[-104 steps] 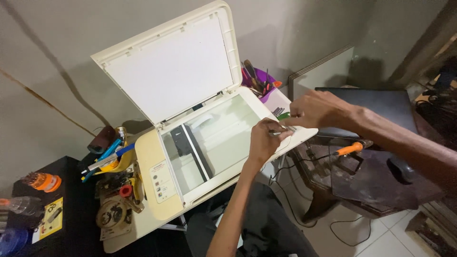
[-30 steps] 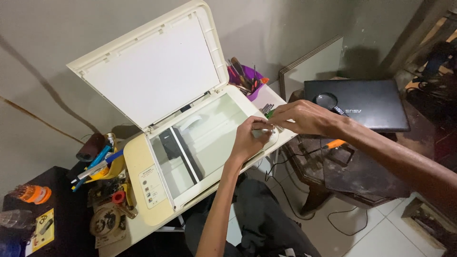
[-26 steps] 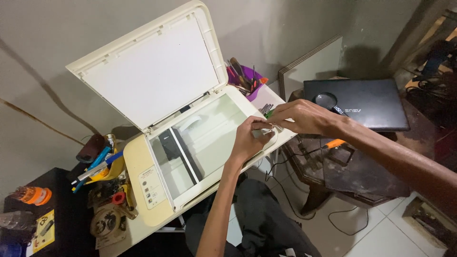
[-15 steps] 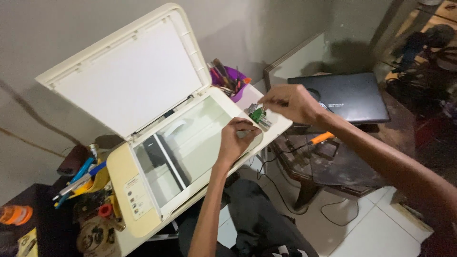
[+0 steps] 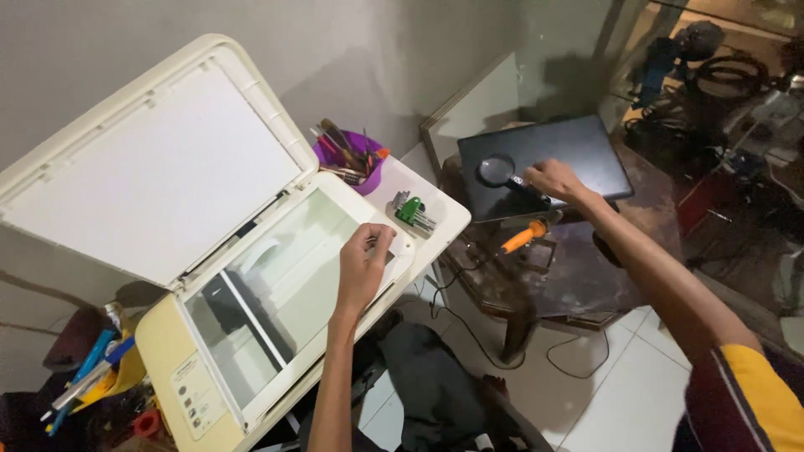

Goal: Disassembling and inspecting the internal scanning mechanism and electronic components of a printer on a repair bench.

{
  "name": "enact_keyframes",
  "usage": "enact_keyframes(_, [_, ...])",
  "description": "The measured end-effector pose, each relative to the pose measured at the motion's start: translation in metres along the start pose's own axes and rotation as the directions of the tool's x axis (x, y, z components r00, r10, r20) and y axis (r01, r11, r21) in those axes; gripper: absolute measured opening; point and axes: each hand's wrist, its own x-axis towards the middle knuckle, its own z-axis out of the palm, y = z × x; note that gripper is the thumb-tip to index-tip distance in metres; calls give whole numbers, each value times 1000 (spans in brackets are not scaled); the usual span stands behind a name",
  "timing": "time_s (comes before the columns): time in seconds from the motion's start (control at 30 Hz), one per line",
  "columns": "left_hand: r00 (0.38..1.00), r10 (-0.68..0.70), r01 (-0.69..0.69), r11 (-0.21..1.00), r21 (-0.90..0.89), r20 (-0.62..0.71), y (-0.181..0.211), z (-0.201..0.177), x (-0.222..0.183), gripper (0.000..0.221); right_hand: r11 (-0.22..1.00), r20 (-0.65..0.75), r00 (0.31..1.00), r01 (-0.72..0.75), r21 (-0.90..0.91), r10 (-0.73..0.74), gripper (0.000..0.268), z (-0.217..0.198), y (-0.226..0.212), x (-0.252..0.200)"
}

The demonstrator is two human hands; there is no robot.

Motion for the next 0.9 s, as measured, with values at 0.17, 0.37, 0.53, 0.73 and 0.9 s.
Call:
enact_keyframes(0.17, [996, 89, -89, 995, 45, -8, 6, 4, -4, 31, 995, -73, 997, -8, -104, 0, 57, -10, -27, -39])
enact_keyframes(0.37, [768, 635, -569, 737, 365, -84, 4, 38, -23, 9, 973, -444, 892, 173, 153, -88, 44, 0, 17, -48])
enact_keyframes(0.53, [651, 758, -736, 621, 268, 33, -22, 117, -76, 11, 753, -553, 804, 222, 620, 219, 26, 3, -6, -175])
enact_keyframes(0.73, [910, 377, -354, 923, -148, 175, -103, 221, -73, 9, 760, -675, 626, 195, 620, 390, 25, 71, 72, -270])
enact_keyframes(0.9, [953, 246, -233, 968, -88, 176, -129, 282, -23, 17, 771, -482, 765, -31, 636, 429, 20, 96, 102, -341])
